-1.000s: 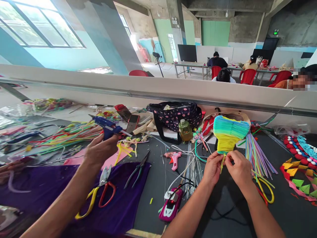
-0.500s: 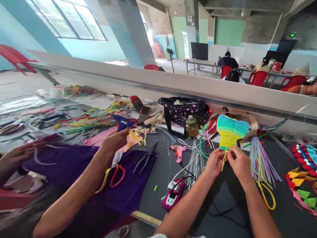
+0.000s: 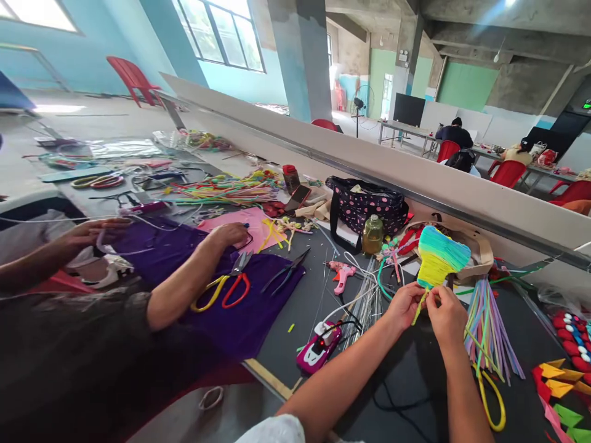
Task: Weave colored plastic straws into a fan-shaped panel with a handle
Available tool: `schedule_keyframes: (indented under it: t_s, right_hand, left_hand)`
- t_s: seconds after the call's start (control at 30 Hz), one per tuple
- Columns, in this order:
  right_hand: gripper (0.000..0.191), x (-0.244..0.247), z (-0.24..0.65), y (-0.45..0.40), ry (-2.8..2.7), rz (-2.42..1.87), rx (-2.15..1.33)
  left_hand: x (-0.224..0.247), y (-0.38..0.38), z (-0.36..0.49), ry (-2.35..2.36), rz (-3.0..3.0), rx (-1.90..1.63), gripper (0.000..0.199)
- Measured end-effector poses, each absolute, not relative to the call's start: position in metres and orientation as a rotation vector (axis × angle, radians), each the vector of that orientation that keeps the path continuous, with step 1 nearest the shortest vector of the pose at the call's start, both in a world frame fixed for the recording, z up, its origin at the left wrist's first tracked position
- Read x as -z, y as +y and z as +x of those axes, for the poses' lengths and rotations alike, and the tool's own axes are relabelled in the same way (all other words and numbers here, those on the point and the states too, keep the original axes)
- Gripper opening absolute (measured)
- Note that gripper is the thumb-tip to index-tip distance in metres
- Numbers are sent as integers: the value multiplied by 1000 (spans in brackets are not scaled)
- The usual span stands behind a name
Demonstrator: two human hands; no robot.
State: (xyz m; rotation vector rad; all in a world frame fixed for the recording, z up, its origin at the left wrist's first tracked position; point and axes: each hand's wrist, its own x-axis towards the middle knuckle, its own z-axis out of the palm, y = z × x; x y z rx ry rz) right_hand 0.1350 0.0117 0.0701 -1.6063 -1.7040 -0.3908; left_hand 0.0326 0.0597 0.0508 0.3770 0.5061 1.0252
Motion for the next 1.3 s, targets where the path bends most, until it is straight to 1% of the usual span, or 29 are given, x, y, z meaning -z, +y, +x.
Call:
schedule_keyframes:
  t_s: [0.13, 0.57, 0.8, 1.0, 1.3]
  right_hand:
    - [19, -72, 137, 10, -1685, -1597, 418]
    - [22, -69, 143, 10, -1660, -1688, 295]
    - [23, -68, 142, 10, -1663, -1717, 380]
    - [23, -64, 142, 10, -1665, -1727, 381]
    - [21, -58, 144, 12, -1646, -1729, 379]
  left_hand:
    - [-49, 60, 37, 504, 383, -1031, 16]
    - [-42, 64, 41, 504, 372, -1009, 19]
    - [-43, 62, 43, 521, 402, -1049, 12]
    - [-44, 61, 44, 528, 425, -1071, 9]
    - [-42, 61, 44, 545, 448, -1084, 12]
